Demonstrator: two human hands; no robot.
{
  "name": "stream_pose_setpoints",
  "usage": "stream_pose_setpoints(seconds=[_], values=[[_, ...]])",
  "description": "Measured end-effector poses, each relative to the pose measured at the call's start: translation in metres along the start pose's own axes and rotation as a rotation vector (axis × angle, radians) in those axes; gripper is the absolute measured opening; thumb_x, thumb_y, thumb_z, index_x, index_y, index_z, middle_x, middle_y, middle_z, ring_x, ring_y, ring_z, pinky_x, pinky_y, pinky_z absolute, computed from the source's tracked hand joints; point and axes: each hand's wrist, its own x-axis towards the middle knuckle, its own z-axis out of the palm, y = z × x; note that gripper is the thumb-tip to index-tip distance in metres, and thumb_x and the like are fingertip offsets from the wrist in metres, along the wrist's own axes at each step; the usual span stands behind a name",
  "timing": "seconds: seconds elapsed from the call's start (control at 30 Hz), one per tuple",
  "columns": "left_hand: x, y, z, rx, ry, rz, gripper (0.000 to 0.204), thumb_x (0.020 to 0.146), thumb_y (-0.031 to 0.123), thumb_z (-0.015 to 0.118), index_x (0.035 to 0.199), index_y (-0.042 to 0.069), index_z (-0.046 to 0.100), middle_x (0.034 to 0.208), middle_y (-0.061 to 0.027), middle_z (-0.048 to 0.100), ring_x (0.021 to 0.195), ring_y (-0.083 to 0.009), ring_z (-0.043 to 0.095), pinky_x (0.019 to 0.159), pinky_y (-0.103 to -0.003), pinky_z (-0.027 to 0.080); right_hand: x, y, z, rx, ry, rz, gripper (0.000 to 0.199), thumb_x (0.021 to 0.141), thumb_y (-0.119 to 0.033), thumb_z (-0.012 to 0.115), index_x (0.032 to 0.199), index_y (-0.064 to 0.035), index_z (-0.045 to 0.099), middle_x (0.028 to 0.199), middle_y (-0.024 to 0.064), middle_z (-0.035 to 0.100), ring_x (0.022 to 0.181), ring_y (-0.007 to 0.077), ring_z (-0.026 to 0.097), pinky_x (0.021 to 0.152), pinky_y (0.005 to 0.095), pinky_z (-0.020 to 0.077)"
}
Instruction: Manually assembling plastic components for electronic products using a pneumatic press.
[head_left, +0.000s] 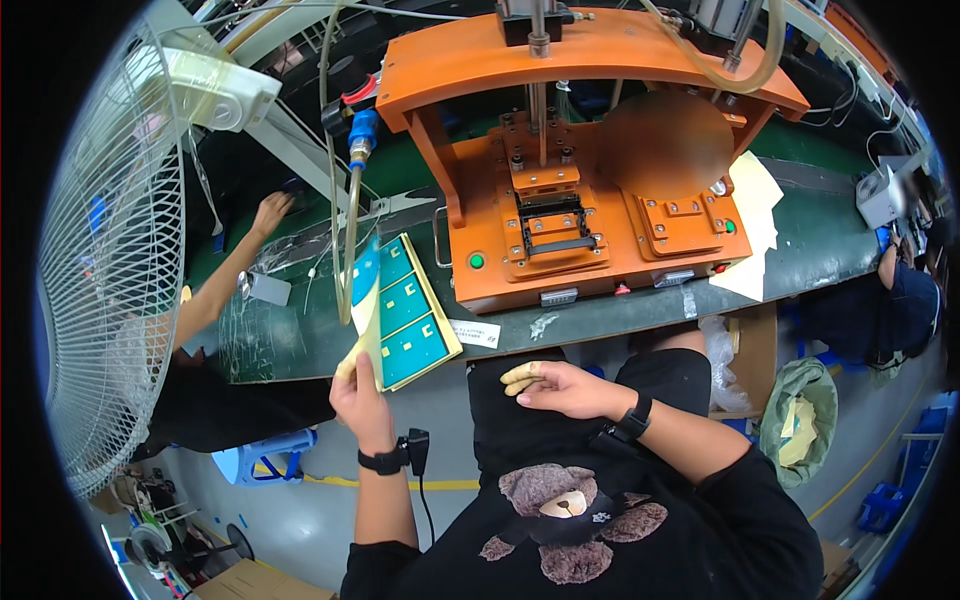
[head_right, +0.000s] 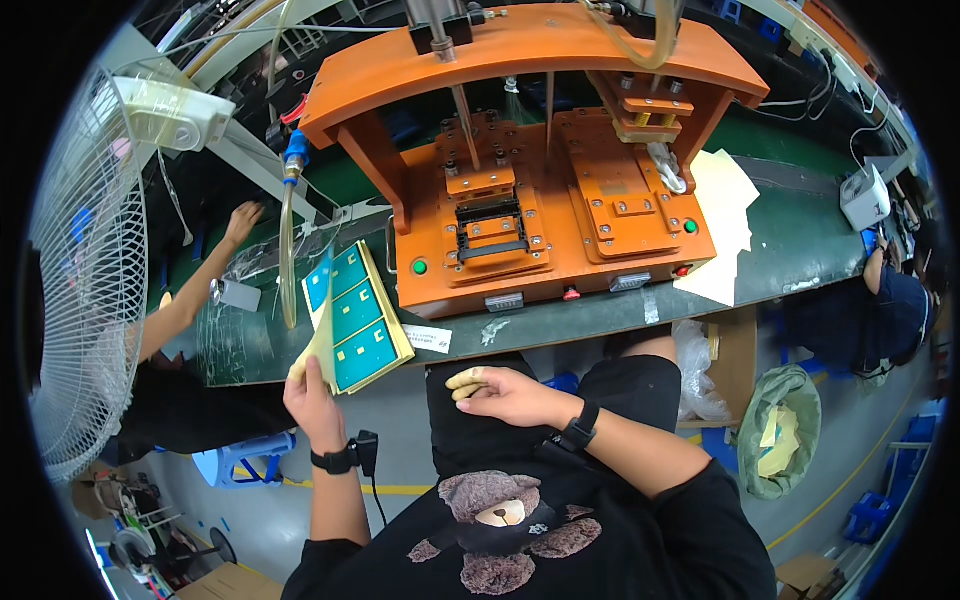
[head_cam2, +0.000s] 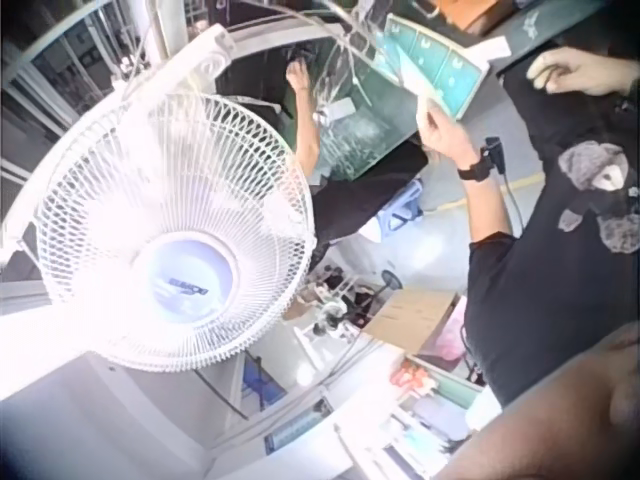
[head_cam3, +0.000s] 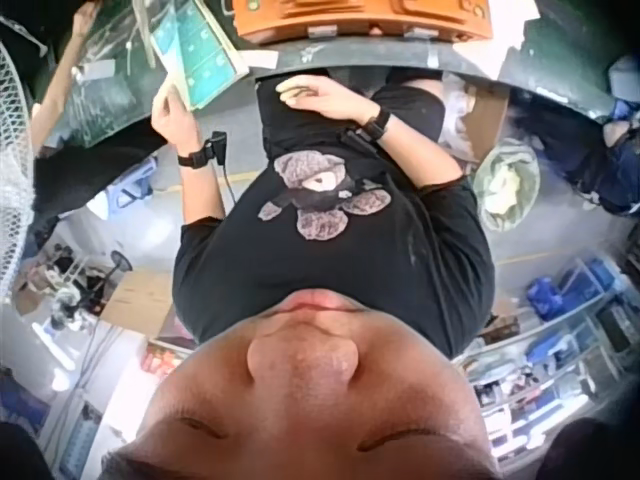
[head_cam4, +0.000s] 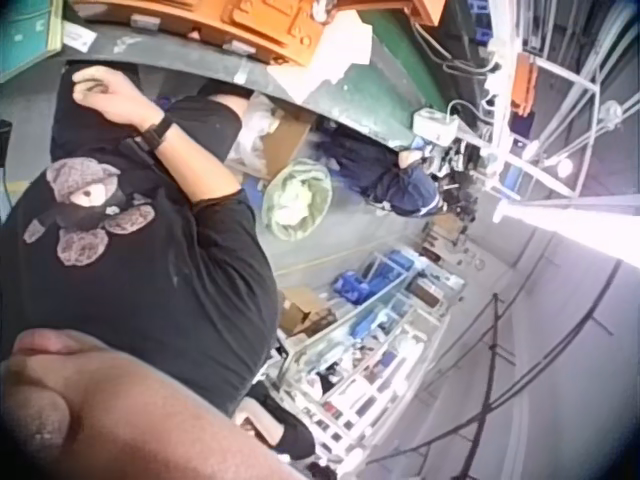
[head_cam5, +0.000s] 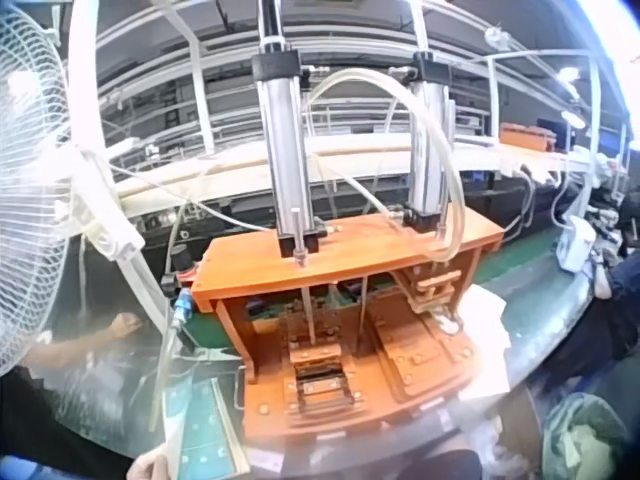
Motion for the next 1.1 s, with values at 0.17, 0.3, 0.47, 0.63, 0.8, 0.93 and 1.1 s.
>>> stream_pose_setpoints(seconds=[0.17,0.3,0.47,0.63,0.8,0.93,1.1], values=[[-0.052,0.032,0.010,0.231,-0.327,0.290,0.019,0.086,0.006,0.070,0.103,-0.001,0.068,0.111,-0.0150,0.068,0.102,-0.0242,0.066,0.092,-0.035,0.051,0.013,-0.030,0.027,0.240,-0.024,-0.025,0.049,0.103,-0.018,0.049,0.148,-0.0045,0.035,0.140,0.0100,0.048,0.127,0.0162,0.050,0.105,0.0310,0.0423],[-0.092,0.054,0.049,0.387,-0.849,0.423,0.029,0.074,0.014,0.082,0.100,0.011,0.070,0.130,-0.0200,0.058,0.126,-0.0395,0.053,0.110,-0.052,0.035,0.027,-0.043,0.047,0.522,0.153,-0.043,0.034,0.102,-0.015,0.052,0.134,-0.0040,0.046,0.123,0.0059,0.059,0.107,0.0118,0.059,0.091,0.0274,0.0499],[-0.094,0.057,0.058,0.396,-0.947,0.390,0.037,0.075,0.023,0.082,0.107,0.009,0.069,0.134,-0.0215,0.054,0.130,-0.0408,0.049,0.112,-0.053,0.032,0.011,-0.029,0.030,0.287,0.260,-0.097,0.017,0.101,-0.012,0.054,0.113,-0.0019,0.061,0.102,0.0031,0.067,0.090,0.0078,0.063,0.081,0.0250,0.0525],[-0.078,0.065,0.097,0.405,-0.550,0.514,0.036,0.077,0.005,0.079,0.111,-0.001,0.067,0.123,-0.0208,0.062,0.113,-0.0356,0.061,0.096,-0.040,0.049,-0.017,-0.065,0.032,-0.518,0.374,-0.394,0.021,0.092,-0.013,0.063,0.107,0.0004,0.064,0.085,0.0135,0.069,0.075,0.0231,0.070,0.067,0.0328,0.0536],[-0.077,0.058,0.121,0.302,-0.581,0.496,0.022,0.081,-0.002,0.074,0.103,-0.003,0.070,0.106,-0.0200,0.070,0.098,-0.0271,0.070,0.085,-0.034,0.055,-0.046,-0.083,0.018,-0.961,0.463,-0.546,0.020,0.085,-0.010,0.063,0.104,-0.0036,0.065,0.077,0.0147,0.065,0.073,0.0348,0.065,0.065,0.0436,0.0532],[-0.079,0.052,0.126,-0.083,-0.531,0.023,0.014,0.091,-0.003,0.063,0.104,-0.005,0.068,0.108,-0.0159,0.071,0.100,-0.0229,0.068,0.092,-0.035,0.051,-0.089,-0.093,-0.017,-0.900,0.496,-0.459,0.018,0.089,-0.012,0.063,0.102,-0.0023,0.068,0.080,0.0154,0.067,0.070,0.0321,0.066,0.065,0.0389,0.0539],[-0.061,0.074,0.117,-0.774,-0.353,-0.268,0.014,0.095,0.005,0.060,0.104,-0.003,0.066,0.107,-0.0170,0.070,0.100,-0.0255,0.067,0.091,-0.039,0.052,-0.200,-0.092,-0.136,-0.285,0.901,-0.268,0.009,0.092,-0.008,0.065,0.094,-0.0009,0.069,0.084,-0.0001,0.068,0.074,0.0075,0.062,0.067,0.0264,0.0529]])
